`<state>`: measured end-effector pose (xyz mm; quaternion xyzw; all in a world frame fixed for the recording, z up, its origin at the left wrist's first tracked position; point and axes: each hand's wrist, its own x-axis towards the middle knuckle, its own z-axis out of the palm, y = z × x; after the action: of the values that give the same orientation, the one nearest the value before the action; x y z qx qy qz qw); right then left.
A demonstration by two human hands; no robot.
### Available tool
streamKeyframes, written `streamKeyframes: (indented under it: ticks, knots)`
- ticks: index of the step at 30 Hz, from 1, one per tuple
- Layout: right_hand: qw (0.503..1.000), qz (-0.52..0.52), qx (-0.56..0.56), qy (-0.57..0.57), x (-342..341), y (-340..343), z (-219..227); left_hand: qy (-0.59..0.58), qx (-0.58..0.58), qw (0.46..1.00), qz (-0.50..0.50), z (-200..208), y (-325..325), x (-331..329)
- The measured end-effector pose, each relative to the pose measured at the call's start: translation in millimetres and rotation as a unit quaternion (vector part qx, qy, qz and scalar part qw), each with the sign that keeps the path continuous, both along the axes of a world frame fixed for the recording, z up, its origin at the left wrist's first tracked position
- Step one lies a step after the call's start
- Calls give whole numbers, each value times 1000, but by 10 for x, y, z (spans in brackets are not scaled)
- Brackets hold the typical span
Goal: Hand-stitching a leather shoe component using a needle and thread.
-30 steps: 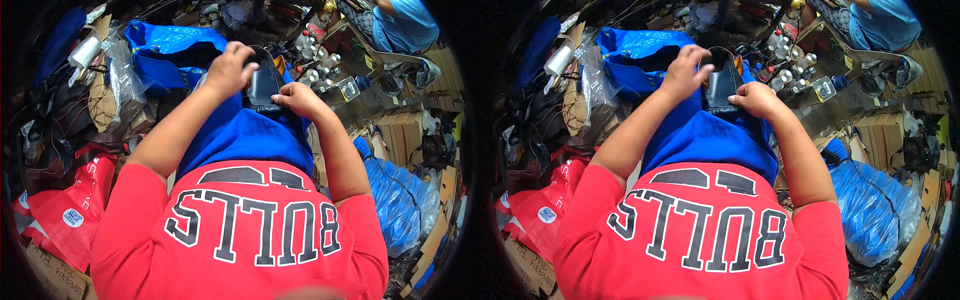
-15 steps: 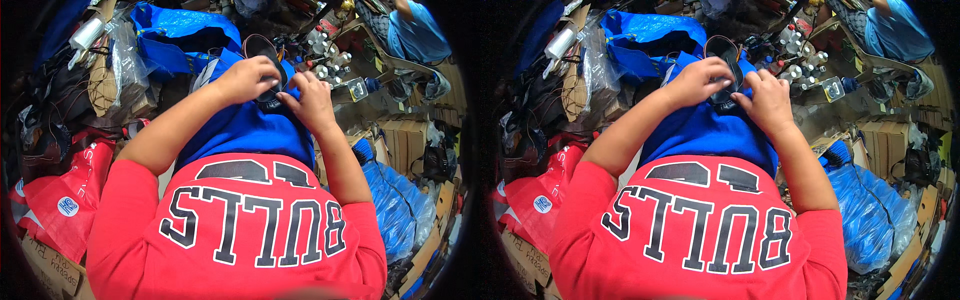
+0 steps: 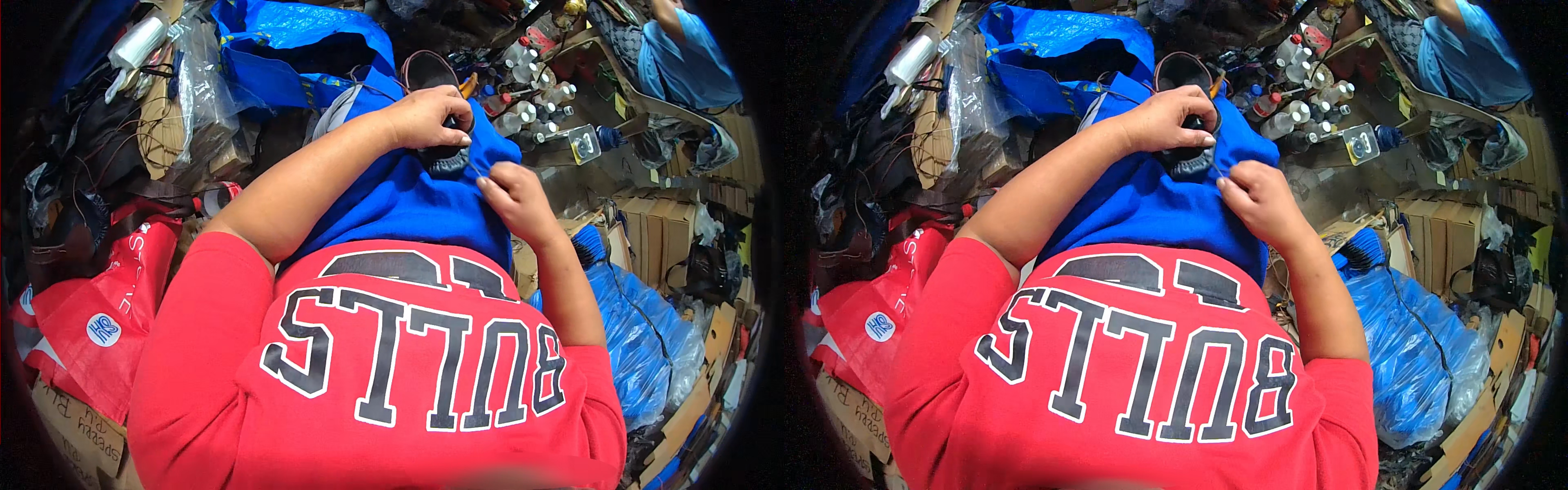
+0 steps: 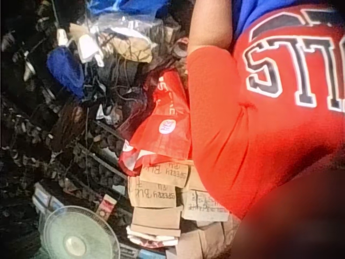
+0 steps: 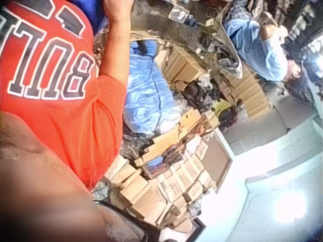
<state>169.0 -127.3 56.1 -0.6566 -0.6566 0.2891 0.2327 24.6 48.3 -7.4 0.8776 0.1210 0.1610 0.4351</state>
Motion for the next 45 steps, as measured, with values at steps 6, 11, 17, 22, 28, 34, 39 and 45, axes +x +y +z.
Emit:
streamKeyframes:
  ticks: [6, 11, 17, 22, 28, 34, 39, 45]
  knots:
    - [987, -93, 33, 124, 144, -176, 183, 65, 85, 994, -34, 168, 120, 42]
    - [996, -74, 22, 49, 95, 71, 0, 138, 45, 984, -99, 222, 240, 86]
    - [999, -44, 14, -10, 69, 224, -17, 110, -99, 979, -140, 120, 330, 60]
    - [995, -46, 7, -90, 45, 270, 32, 129, -124, 973, -148, 90, 350, 86]
    - [999, -48, -18, -15, 65, 333, 3, 127, -135, 970, -157, 95, 357, 84]
    - [999, -16, -47, -6, 175, 457, 5, 130, -150, 966, -165, 102, 367, 68]
    - [998, -6, -64, 4, 164, 480, 46, 124, -134, 970, -161, 84, 360, 68]
    - [998, 13, -60, -32, 156, 524, 55, 111, -128, 971, -167, 69, 366, 82]
